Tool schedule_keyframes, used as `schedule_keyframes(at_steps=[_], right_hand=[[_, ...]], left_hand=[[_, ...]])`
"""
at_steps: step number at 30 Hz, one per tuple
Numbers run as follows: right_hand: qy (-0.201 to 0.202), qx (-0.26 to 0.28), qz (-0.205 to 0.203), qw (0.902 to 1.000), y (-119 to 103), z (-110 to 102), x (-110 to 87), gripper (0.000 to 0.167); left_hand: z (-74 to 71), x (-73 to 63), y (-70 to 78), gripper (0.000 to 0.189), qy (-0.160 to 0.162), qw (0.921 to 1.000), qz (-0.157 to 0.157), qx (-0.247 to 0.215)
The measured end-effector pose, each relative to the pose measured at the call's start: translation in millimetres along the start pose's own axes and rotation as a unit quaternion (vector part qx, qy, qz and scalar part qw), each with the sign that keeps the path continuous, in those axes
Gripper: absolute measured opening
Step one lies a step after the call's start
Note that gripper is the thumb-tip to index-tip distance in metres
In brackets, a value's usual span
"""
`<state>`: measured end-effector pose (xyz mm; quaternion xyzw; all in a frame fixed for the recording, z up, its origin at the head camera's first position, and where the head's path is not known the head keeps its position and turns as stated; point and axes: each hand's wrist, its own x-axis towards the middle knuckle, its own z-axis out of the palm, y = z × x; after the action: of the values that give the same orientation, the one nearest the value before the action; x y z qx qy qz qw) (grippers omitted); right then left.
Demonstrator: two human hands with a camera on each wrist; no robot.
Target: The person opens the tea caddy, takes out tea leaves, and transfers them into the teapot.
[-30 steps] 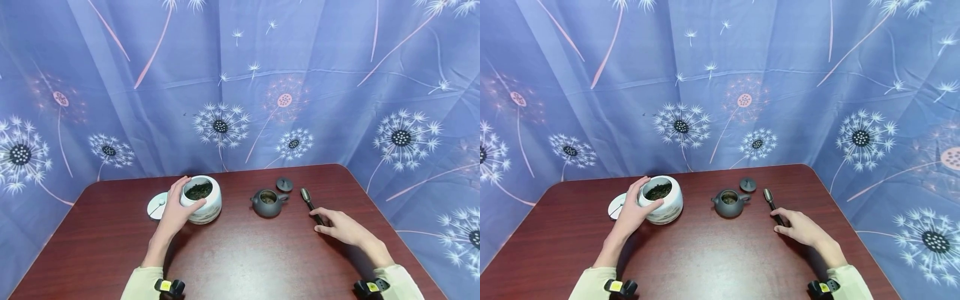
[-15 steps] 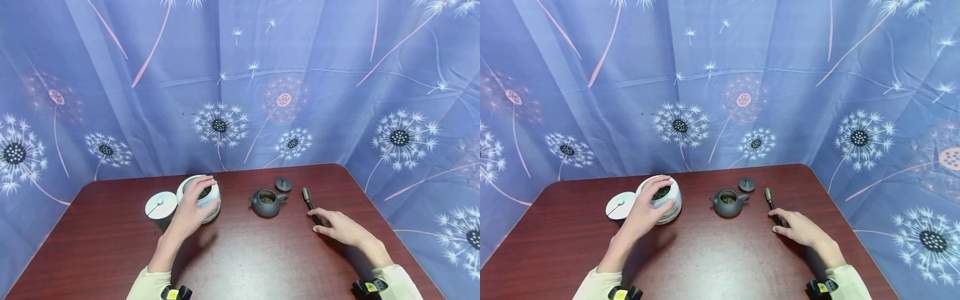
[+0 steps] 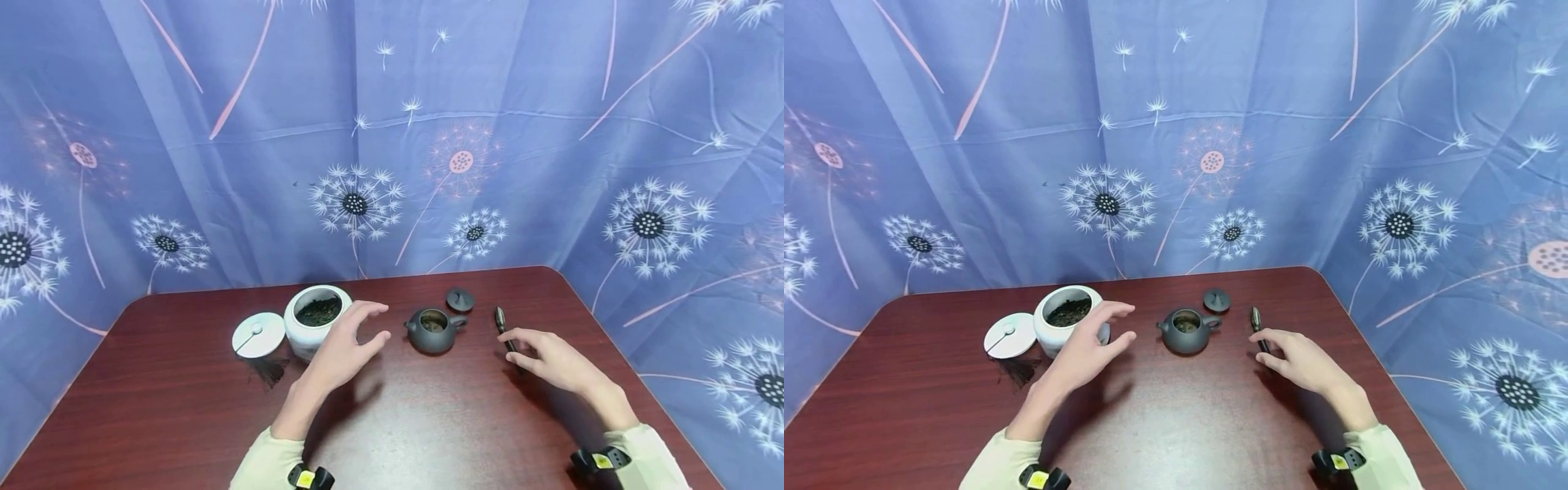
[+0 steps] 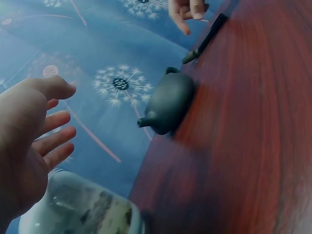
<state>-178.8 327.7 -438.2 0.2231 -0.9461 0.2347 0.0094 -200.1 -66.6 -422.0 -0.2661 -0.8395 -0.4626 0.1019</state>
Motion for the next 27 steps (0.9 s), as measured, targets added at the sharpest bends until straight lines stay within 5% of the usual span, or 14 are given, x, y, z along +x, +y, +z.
schedule_keyframes(at_steps=[27], right_hand=[[0.054,-0.006,-0.041,0.9977,-15.0,2.8,23.8,0.029]], left_hand=[[59.9,22.3,-30.2,0.051,-0.067,0.9954,-0.057,-0.038]])
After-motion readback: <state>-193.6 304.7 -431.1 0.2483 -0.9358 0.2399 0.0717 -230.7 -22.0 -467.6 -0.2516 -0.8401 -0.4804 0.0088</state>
